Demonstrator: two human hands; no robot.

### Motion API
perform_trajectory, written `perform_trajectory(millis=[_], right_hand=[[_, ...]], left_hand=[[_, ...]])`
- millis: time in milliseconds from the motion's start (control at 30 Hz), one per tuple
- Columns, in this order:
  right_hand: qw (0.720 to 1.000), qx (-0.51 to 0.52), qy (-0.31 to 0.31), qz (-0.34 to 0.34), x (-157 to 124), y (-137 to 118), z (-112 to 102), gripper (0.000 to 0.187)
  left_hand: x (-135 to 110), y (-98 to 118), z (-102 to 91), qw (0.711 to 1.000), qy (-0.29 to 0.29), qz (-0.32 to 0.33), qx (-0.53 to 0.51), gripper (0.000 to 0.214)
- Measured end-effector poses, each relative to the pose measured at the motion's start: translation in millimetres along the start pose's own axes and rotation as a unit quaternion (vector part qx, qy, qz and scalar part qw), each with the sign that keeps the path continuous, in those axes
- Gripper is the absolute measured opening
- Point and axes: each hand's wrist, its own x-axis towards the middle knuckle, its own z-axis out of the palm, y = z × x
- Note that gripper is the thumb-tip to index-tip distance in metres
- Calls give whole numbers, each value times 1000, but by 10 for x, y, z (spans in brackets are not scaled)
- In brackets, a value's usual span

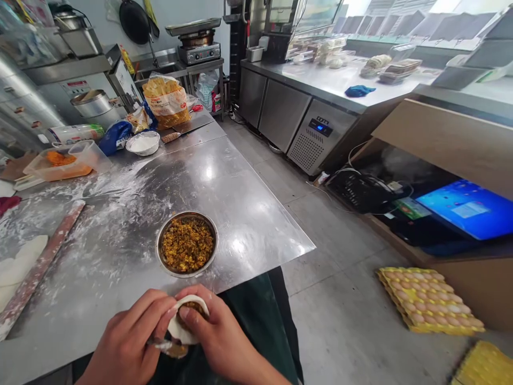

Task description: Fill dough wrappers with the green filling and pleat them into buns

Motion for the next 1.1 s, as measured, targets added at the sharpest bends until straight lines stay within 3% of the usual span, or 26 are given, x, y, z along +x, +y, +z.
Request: perform_trajectory(millis=[133, 300, 400, 500, 567, 700, 833, 933, 1100], right_hand=[[997, -73, -26, -16, 21, -54, 16, 27], [989, -149, 0, -14, 37, -100, -7, 21], [982, -187, -12, -6, 38, -133, -8, 13], [976, -214, -17, 25, 41, -173, 0, 12], [970, -240, -4, 33, 45, -212, 2, 13], [954, -298, -36, -22, 38, -315, -35, 5], [980, -186, -70, 17, 9, -342, -134, 35], [992, -97, -75, 6, 5, -273, -177, 39], [995, -88, -47, -5, 11, -175, -132, 40]], left_hand=[[13, -4, 24, 998, -26, 30, 44, 42], [18, -9, 28, 998, -38, 36, 42, 37], [24, -12, 31, 995, -57, 53, 60, 47], [28, -5, 30, 995, -76, 48, 49, 40], [32, 6, 35, 996, -72, 45, 33, 33], [46, 6, 56, 993, -40, 78, 78, 46], [52, -23, 22, 998, -24, 47, 46, 32], [58, -32, -21, 1000, -6, 18, 21, 28], [93, -4, -17, 999, 16, 30, 13, 35]])
